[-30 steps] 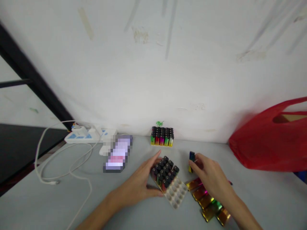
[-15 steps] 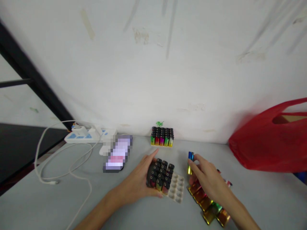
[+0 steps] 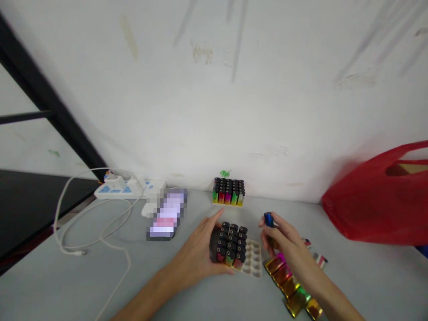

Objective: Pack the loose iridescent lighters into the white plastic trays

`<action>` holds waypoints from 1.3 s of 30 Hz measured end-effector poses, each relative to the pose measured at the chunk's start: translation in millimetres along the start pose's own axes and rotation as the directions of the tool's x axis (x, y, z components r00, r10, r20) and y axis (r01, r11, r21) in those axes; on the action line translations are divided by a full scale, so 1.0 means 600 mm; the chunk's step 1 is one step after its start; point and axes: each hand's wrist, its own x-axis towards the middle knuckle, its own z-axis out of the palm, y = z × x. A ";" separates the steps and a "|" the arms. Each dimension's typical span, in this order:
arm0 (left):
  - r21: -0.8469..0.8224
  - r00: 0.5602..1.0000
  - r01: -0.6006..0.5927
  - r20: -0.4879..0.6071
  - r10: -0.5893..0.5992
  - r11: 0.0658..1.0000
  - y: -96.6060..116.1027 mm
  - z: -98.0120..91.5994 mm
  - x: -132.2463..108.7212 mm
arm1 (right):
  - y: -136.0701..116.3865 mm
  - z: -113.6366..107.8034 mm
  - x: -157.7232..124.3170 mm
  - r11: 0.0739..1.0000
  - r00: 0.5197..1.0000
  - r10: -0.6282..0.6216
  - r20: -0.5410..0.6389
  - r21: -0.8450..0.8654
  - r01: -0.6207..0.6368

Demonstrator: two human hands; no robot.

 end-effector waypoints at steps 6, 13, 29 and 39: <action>-0.017 1.000 0.001 0.008 -0.001 1.000 -0.001 -0.003 0.000 | -0.010 0.022 -0.004 0.929 0.983 0.132 0.132 0.328 -0.168; -0.025 1.000 0.014 0.001 -0.014 1.000 0.000 -0.004 0.001 | -0.005 0.028 -0.006 0.871 0.969 0.167 0.182 0.433 -0.232; 0.011 1.000 -0.006 0.005 0.006 1.000 -0.004 -0.003 -0.001 | 0.019 0.032 -0.009 0.885 0.945 0.316 0.089 0.332 -0.327; 0.023 1.000 0.022 0.015 -0.022 1.000 -0.002 -0.004 -0.002 | 0.018 0.030 -0.002 0.864 0.944 0.324 0.060 0.387 -0.321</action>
